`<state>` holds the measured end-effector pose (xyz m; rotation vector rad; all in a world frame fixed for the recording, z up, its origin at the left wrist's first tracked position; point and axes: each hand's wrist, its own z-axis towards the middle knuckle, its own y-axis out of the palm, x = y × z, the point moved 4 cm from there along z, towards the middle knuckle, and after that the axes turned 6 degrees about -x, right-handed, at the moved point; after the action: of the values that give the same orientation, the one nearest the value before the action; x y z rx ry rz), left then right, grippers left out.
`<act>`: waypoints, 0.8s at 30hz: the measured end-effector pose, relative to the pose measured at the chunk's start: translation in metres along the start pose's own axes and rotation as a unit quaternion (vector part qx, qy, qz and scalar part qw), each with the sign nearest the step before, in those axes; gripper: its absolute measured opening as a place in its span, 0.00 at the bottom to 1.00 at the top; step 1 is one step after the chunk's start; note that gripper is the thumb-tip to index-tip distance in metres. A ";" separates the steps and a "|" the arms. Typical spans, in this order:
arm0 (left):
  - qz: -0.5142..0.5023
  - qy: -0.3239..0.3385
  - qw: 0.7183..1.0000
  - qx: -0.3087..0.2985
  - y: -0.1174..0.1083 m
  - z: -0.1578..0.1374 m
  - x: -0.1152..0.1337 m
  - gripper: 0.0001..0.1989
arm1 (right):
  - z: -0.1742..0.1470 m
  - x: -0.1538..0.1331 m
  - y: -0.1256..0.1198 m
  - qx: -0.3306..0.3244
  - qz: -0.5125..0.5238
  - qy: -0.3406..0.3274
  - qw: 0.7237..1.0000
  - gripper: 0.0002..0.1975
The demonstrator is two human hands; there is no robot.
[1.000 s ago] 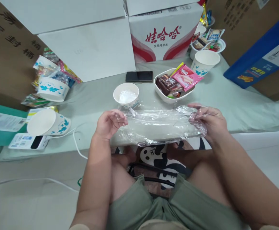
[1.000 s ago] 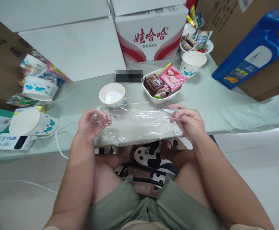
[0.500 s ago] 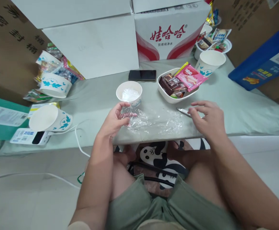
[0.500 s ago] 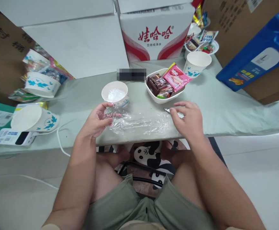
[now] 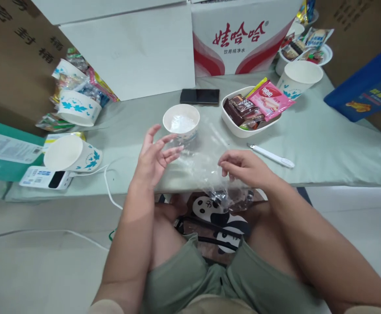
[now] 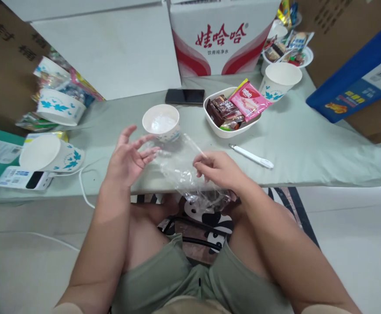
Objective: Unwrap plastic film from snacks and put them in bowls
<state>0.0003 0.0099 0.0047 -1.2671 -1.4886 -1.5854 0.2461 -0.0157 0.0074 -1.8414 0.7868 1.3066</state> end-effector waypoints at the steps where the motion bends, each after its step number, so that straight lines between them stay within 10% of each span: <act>1: -0.023 -0.019 1.000 0.000 0.004 0.001 -0.008 0.32 | -0.003 0.001 -0.003 0.039 0.020 -0.006 0.999 0.14; 6: -0.026 -0.133 0.984 -0.116 0.049 -0.002 -0.051 0.44 | -0.007 0.006 0.003 0.127 0.008 -0.018 0.992 0.14; 11: 0.031 -0.150 0.988 -0.034 0.063 -0.001 -0.057 0.31 | -0.010 0.002 0.011 0.199 -0.174 -0.021 0.964 0.08; 17: 0.122 -0.143 0.982 0.001 0.043 0.002 -0.036 0.11 | -0.010 0.007 -0.002 0.176 0.053 0.011 0.983 0.15; 24: 0.030 -0.150 0.980 -0.129 0.046 0.000 -0.032 0.31 | -0.010 0.006 0.001 0.115 0.120 -0.068 0.984 0.15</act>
<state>0.0528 -0.0033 -0.0070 -1.7470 -1.4347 -1.6412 0.2522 -0.0251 0.0041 -1.4953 1.0621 1.4084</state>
